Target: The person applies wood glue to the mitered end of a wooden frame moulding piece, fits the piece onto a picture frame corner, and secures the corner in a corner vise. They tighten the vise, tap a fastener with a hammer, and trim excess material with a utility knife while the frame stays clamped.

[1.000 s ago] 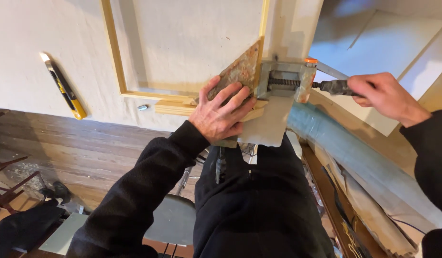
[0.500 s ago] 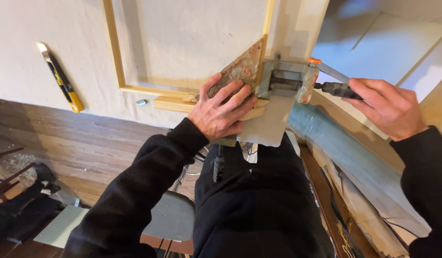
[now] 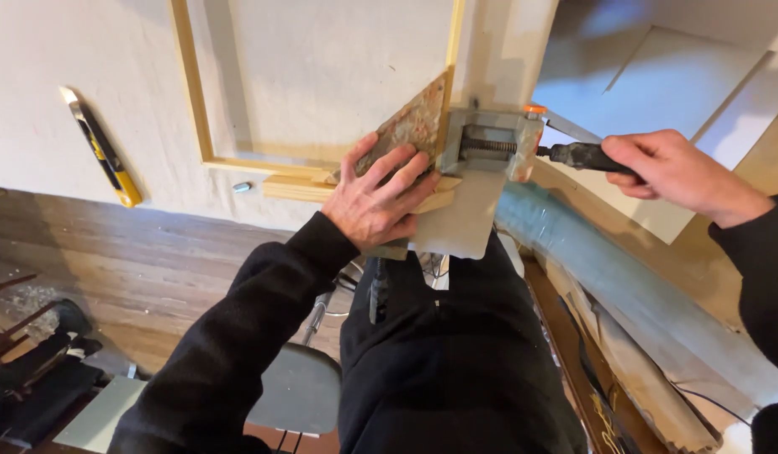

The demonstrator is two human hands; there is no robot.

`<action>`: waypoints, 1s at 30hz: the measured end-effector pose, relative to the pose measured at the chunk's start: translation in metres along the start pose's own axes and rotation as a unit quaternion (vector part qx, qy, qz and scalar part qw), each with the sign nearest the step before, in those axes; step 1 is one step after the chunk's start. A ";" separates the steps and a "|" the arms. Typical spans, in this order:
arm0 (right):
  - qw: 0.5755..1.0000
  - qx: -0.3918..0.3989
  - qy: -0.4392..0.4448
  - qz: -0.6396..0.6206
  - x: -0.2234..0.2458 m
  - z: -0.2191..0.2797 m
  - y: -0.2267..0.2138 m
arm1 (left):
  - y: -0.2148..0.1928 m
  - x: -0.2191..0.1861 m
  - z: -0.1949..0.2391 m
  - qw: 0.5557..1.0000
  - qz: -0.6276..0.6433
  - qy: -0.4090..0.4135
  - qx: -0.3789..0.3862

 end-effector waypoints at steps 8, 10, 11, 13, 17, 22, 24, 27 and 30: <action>0.731 -0.245 -0.402 0.493 0.071 0.034 0.065 | -0.002 -0.003 0.005 1.000 -0.027 -0.006 -0.009; 0.731 -0.262 -0.379 0.503 0.066 0.028 0.065 | -0.003 -0.004 0.005 1.000 -0.025 -0.005 -0.003; 0.728 -0.280 -0.358 0.513 0.064 0.023 0.063 | -0.002 -0.003 0.003 1.000 -0.026 -0.004 0.000; 0.732 -0.279 -0.341 0.520 0.062 0.016 0.060 | 0.000 -0.003 0.004 1.000 -0.028 0.001 -0.009; 0.752 -0.231 -0.260 0.560 0.059 0.000 0.053 | 0.001 -0.002 0.005 1.000 -0.013 0.000 -0.006; 0.830 -0.089 -0.077 0.545 0.042 -0.029 0.042 | 0.001 -0.005 0.006 0.999 -0.032 0.007 -0.007; 0.847 -0.060 -0.030 0.528 0.053 -0.024 0.042 | -0.002 -0.004 0.002 0.999 -0.032 0.016 -0.009; 0.847 -0.059 -0.031 0.528 0.068 0.000 0.050 | -0.016 -0.009 -0.001 0.999 -0.033 0.016 -0.012; 0.787 -0.197 -0.205 0.547 0.121 0.060 0.078 | -0.028 0.004 -0.018 0.999 -0.032 0.031 0.011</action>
Point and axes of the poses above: each hand's wrist, its own z-axis away from the middle knuckle, its own y-axis out of the palm, x = y × z, the point moved 6 cm from there along -z, towards the middle knuckle, and after that the axes turned 4 degrees about -x, right-handed, at the moved point
